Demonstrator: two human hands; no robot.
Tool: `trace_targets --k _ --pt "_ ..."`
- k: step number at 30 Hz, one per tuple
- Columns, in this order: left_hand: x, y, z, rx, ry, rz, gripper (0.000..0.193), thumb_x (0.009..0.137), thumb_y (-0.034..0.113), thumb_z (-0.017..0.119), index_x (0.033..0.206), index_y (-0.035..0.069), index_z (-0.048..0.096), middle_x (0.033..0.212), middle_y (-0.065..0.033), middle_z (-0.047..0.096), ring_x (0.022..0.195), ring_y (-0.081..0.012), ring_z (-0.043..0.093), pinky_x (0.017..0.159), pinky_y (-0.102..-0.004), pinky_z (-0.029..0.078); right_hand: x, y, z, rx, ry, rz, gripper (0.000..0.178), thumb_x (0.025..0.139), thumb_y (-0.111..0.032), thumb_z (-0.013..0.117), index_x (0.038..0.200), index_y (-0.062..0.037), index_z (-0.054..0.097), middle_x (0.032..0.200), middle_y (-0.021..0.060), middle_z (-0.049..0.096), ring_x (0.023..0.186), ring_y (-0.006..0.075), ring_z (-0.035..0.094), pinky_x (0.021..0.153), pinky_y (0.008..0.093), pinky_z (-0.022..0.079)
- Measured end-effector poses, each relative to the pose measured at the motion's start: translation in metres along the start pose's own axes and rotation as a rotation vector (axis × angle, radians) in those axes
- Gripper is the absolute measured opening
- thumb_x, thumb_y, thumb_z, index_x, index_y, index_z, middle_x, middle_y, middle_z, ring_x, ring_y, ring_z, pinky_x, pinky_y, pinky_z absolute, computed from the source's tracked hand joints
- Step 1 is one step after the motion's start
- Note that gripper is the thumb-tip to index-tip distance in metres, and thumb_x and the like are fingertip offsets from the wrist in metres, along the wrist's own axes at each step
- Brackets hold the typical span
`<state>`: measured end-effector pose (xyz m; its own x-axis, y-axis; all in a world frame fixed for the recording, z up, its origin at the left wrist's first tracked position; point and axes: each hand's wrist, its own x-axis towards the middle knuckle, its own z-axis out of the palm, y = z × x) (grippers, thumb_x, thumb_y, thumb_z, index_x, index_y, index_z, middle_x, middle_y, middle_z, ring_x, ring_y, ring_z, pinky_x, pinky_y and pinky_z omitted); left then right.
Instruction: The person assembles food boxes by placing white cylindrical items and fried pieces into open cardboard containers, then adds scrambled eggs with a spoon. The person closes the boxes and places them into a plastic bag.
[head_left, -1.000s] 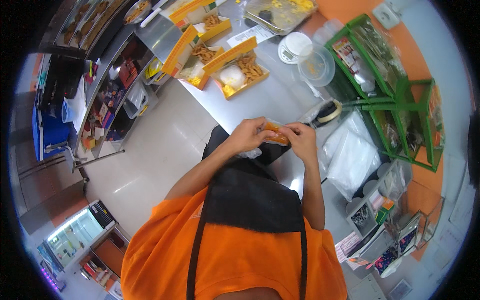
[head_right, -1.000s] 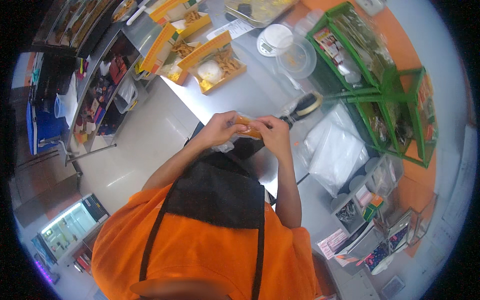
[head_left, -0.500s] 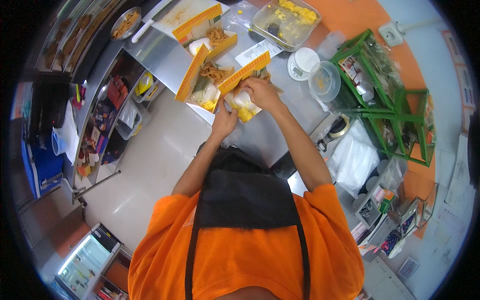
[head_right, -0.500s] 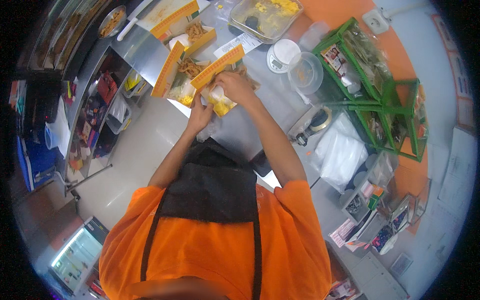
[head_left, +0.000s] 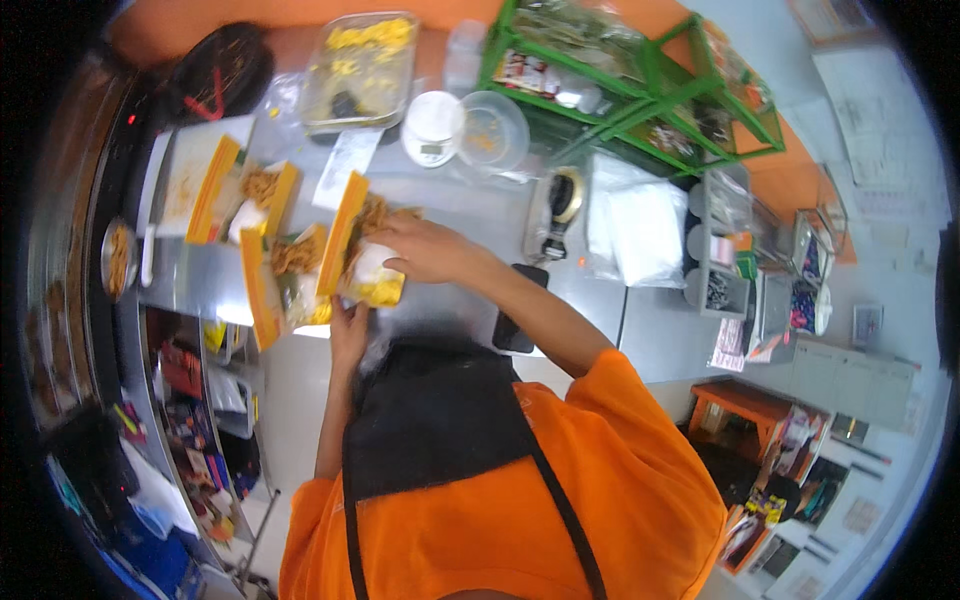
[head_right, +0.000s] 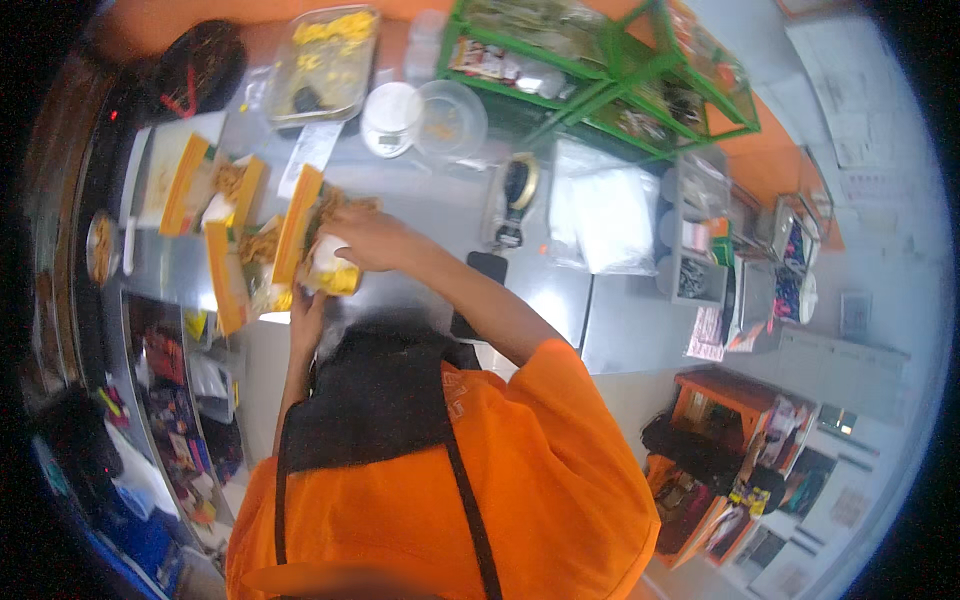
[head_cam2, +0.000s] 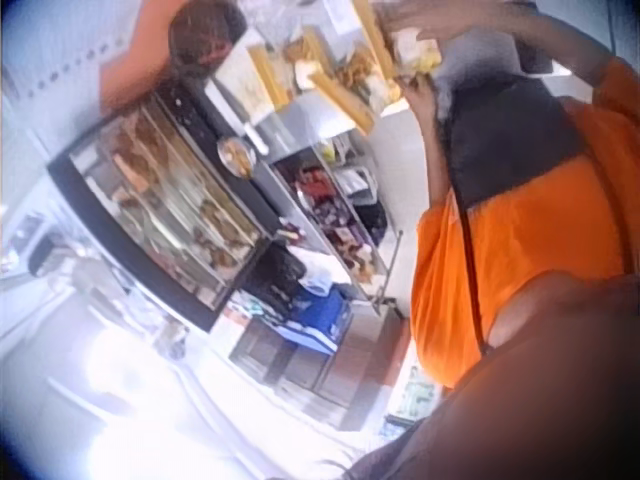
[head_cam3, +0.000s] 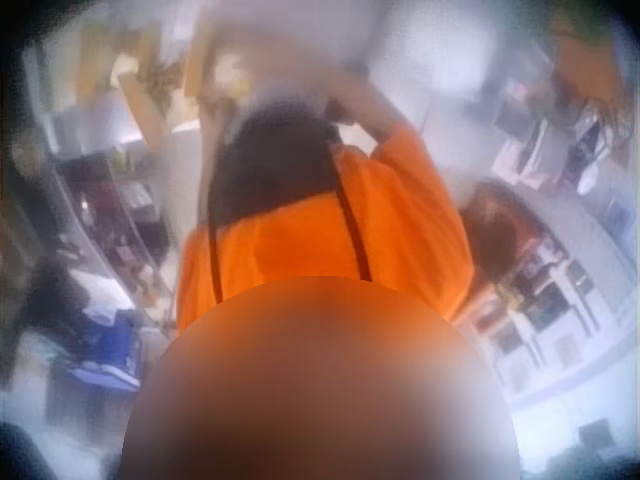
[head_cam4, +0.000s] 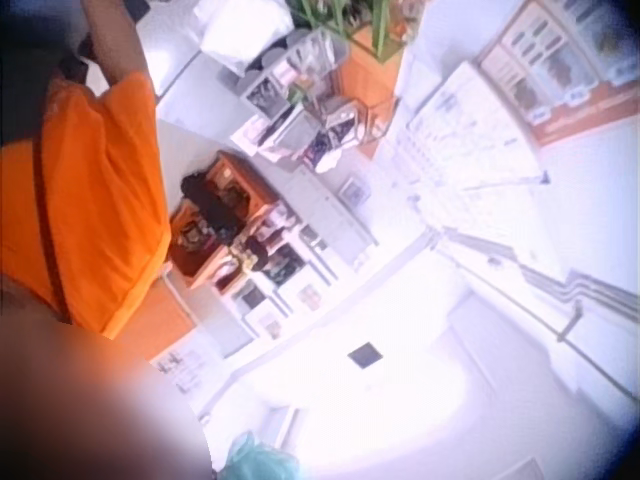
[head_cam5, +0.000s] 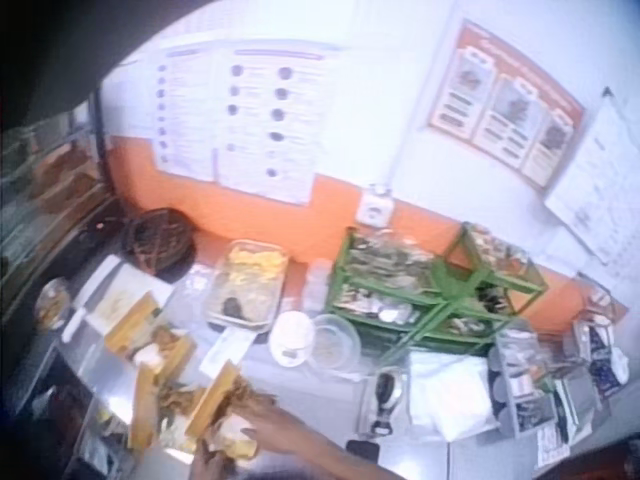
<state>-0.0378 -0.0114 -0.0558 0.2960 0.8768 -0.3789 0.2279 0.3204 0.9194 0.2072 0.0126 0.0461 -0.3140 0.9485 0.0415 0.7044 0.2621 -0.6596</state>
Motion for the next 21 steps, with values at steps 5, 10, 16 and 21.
trace_targets --k 5,10,16,21 --pt "-0.022 0.011 -0.004 0.303 0.044 0.050 0.065 0.096 0.019 0.058 0.148 -0.003 0.026 0.127 -0.0233 0.056 0.100 -0.0256 0.064 0.088 -0.0356 0.050 -0.109 0.109 -0.181 0.000 0.574 0.381 0.022 0.091 -0.019 0.063 0.106 -0.0034 0.068 0.093 0.0110 0.071 0.086 0.0203 0.067 0.078 0.0348 0.053" --pt "-0.048 0.025 0.013 0.261 -0.025 -0.268 0.043 0.096 0.017 0.057 0.136 0.003 0.050 0.097 -0.0155 0.068 0.084 -0.0150 0.063 0.065 -0.0269 0.047 -0.223 0.215 -0.294 -0.397 0.894 0.835 0.027 0.088 -0.017 0.062 0.111 -0.0023 0.065 0.100 0.0183 0.070 0.092 0.0329 0.067 0.081 0.0398 0.052" --pt "-0.078 0.025 0.055 0.116 0.094 -0.328 0.043 0.094 0.022 0.050 0.134 0.008 0.054 0.096 -0.0095 0.068 0.078 -0.0105 0.058 0.060 -0.0215 0.039 -0.286 0.236 -0.249 -0.142 0.731 0.733 0.034 0.088 -0.014 0.064 0.120 -0.0032 0.061 0.097 0.0132 0.070 0.084 0.0259 0.067 0.076 0.0366 0.053" --pt "-0.068 0.064 0.111 -0.188 0.068 -0.281 0.058 0.083 0.023 0.051 0.139 0.009 0.046 0.112 -0.0102 0.060 0.095 -0.0179 0.056 0.082 -0.0291 0.043 -0.294 0.129 -0.129 0.673 0.405 0.666 0.037 0.090 -0.016 0.065 0.124 -0.0040 0.059 0.098 0.0055 0.067 0.085 0.0139 0.061 0.077 0.0291 0.051"
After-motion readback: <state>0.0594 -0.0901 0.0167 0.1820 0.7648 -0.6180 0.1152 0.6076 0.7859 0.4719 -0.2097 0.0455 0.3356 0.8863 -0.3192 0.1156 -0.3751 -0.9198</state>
